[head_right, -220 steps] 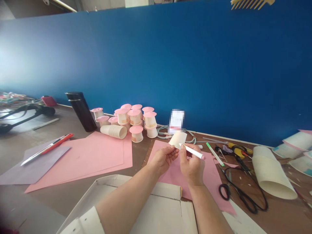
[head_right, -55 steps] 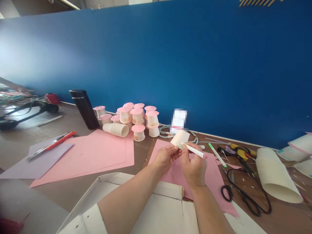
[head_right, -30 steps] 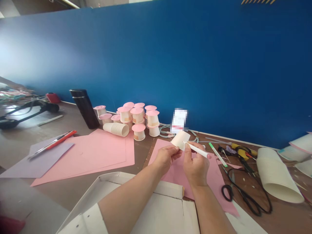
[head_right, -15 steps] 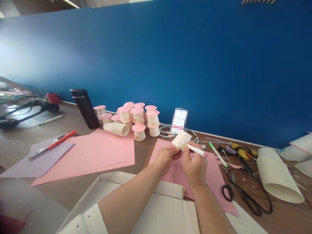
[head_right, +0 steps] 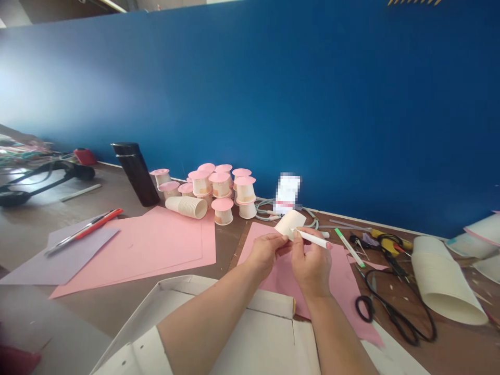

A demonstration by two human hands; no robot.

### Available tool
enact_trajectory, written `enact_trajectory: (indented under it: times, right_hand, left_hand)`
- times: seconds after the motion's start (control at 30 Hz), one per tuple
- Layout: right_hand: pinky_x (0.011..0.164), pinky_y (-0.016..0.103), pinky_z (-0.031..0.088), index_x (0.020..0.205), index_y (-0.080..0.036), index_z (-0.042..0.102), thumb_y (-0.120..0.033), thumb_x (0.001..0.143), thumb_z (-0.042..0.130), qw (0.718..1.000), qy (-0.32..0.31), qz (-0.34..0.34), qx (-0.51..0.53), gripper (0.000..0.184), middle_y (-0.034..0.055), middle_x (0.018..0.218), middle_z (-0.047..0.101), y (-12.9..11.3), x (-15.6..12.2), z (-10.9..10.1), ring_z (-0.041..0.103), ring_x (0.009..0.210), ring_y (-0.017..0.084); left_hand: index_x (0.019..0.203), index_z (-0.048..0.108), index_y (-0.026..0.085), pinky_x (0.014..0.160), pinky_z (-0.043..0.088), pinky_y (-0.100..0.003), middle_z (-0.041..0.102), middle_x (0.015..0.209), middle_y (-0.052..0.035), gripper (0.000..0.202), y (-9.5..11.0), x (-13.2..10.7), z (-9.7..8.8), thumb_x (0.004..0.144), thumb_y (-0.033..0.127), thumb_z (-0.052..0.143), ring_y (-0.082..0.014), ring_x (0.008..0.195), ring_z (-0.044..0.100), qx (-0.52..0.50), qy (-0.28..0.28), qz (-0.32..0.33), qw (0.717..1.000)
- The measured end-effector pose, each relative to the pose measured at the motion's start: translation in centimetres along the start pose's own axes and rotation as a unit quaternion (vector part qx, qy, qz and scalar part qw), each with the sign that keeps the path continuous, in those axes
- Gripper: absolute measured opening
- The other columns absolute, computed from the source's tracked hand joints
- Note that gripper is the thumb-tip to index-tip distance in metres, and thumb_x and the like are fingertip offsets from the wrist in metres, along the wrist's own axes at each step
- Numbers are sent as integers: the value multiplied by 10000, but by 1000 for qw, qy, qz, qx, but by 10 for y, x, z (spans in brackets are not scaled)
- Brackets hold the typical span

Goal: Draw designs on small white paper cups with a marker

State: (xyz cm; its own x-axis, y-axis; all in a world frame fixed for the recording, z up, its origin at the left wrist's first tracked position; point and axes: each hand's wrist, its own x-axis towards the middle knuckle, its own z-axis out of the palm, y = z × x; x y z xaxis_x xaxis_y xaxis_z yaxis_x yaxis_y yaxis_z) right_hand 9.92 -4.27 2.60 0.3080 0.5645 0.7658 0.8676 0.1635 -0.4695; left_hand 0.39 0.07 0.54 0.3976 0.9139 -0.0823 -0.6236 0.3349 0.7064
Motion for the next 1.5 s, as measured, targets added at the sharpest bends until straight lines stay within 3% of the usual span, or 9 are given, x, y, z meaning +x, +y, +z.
enact_trajectory:
  times: [0.1,0.27,0.53,1.13,1.33,1.5]
  right_hand:
    - [708,317,448,897,-171,612,-401,842,493,1000,-22,-4,6,264,83,827,660,-1,0,-1,598,759,202]
    - [697,308,446,907,-172,612,-413,844,490,1000,8,6,3,277,84,855,656,-5,-1,-3,596,748,193]
    - [734,338,447,873,-175,606,-402,850,483,999,-32,-26,6,259,88,834,666,-7,-2,-1,599,785,214]
    - [701,335,446,880,-175,609,-399,847,483,998,-58,-13,3,259,82,814,661,-4,-2,3,593,748,209]
    - [714,343,450,893,-174,610,-388,847,487,999,-39,-13,9,251,86,828,658,-6,-3,2,591,756,209]
    - [703,328,448,924,-167,607,-412,845,493,999,28,37,9,282,89,850,649,-6,-3,-2,593,775,205]
  left_hand:
    - [680,660,54,893,446,-418,630,742,-120,304,1,-1,1,535,284,795,-199,751,619,-1,0,0,1000]
    - [659,657,64,886,451,-405,621,708,-100,278,3,-1,2,532,269,794,-177,721,601,5,18,4,1000]
    - [695,676,86,856,450,-380,595,646,-58,271,2,-1,2,556,293,781,-150,669,577,32,11,3,999]
    - [612,641,106,848,452,-364,585,644,-46,211,3,-1,2,569,276,757,-147,681,575,40,16,5,999]
    - [634,648,86,850,459,-361,612,678,-71,194,5,-3,4,578,236,757,-147,683,585,7,15,-3,1000]
    - [698,646,64,821,479,-323,620,698,-89,113,10,-6,8,633,139,699,-134,667,593,-70,55,-38,995]
